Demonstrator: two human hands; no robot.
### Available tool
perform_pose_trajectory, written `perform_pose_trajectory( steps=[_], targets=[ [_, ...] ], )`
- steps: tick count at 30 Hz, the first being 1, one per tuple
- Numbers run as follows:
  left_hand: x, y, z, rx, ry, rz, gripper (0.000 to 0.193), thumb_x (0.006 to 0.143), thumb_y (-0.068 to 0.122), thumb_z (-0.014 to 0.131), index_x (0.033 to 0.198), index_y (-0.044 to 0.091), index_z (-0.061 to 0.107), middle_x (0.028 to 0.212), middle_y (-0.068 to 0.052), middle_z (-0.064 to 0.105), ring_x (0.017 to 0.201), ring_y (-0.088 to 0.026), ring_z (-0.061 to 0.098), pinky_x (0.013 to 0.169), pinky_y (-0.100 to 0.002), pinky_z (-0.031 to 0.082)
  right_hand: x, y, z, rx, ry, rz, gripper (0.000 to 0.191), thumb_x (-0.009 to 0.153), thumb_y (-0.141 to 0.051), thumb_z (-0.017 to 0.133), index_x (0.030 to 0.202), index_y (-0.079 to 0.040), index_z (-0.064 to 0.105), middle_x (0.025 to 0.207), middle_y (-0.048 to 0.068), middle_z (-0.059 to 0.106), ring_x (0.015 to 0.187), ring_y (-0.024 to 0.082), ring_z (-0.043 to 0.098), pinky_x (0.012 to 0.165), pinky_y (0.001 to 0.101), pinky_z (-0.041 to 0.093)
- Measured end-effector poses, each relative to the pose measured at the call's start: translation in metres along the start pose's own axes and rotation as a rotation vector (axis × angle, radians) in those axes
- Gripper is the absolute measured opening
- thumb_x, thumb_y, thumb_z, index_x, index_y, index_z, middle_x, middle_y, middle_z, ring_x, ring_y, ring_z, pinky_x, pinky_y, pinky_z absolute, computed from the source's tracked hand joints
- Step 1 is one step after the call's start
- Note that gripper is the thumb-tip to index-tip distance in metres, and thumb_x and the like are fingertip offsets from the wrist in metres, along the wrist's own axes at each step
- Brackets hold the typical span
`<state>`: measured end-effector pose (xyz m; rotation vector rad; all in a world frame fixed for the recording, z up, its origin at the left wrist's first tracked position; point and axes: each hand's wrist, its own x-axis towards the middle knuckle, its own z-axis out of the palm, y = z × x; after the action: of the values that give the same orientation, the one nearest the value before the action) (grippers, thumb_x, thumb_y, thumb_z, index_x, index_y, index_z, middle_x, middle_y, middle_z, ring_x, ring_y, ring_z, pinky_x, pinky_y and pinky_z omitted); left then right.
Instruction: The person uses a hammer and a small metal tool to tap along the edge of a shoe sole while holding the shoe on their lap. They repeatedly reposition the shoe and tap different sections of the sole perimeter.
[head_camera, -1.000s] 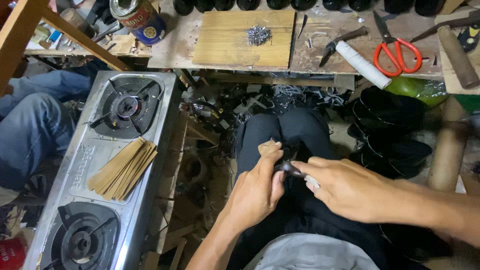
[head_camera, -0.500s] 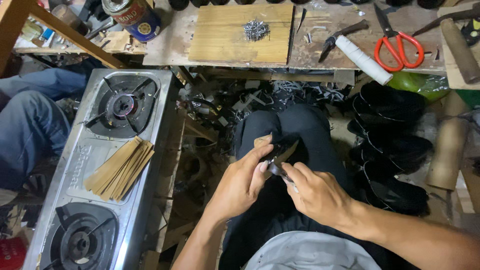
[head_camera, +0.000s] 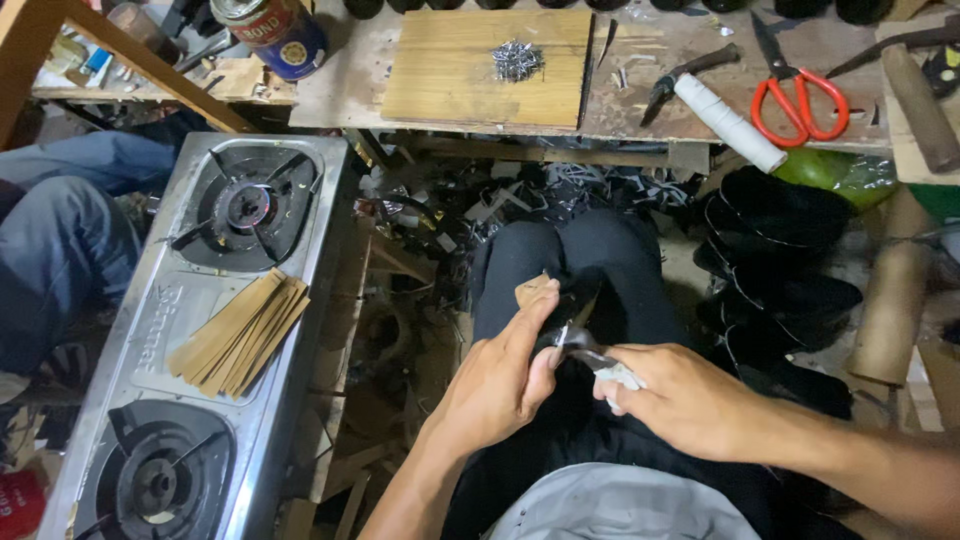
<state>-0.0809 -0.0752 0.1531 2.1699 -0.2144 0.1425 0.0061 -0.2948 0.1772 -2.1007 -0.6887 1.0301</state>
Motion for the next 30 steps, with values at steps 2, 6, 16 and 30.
perform_pose_trajectory(
  steps=[2,6,16,30],
  targets=[
    [0.001,0.003,-0.001,-0.013,-0.011,-0.012,0.058,0.096,0.013,0.057,0.150,0.000,0.039,0.153,-0.022,0.054,0.098,-0.045,0.069,0.082,-0.047,0.058,0.002,-0.003,-0.008,0.169,-0.130,0.189,0.025,0.090,-0.020,0.059,0.109,-0.011,0.072,0.075,0.008,0.071,0.066,0.027,0.067,0.062,0.0380,0.054],
    [0.003,0.009,-0.001,0.048,-0.022,0.026,0.062,0.096,0.014,0.060,0.152,0.000,0.036,0.151,-0.024,0.053,0.097,-0.047,0.068,0.083,-0.049,0.057,0.002,-0.013,-0.028,-0.169,-0.153,-0.208,0.019,0.089,-0.013,0.058,0.104,-0.004,0.066,0.080,0.011,0.068,0.075,0.031,0.069,0.068,0.0394,0.053],
    [0.010,-0.001,-0.021,0.012,-0.088,0.173,0.063,0.102,0.015,0.057,0.156,-0.004,0.031,0.155,-0.031,0.045,0.131,-0.051,0.056,0.106,-0.050,0.048,0.007,-0.032,-0.034,-0.730,0.041,-0.325,0.058,0.081,-0.012,0.068,0.137,-0.003,0.055,0.099,0.015,0.063,0.069,0.036,0.069,0.060,0.0468,0.056],
    [0.003,0.005,0.006,-0.017,0.190,0.013,0.039,0.098,0.004,0.051,0.137,-0.004,0.053,0.144,-0.027,0.059,0.131,-0.044,0.061,0.108,-0.044,0.052,0.004,0.000,0.017,-0.242,0.292,-0.435,0.039,0.088,-0.011,0.065,0.124,0.002,0.060,0.089,0.013,0.064,0.069,0.031,0.069,0.059,0.0399,0.054]
  ],
)
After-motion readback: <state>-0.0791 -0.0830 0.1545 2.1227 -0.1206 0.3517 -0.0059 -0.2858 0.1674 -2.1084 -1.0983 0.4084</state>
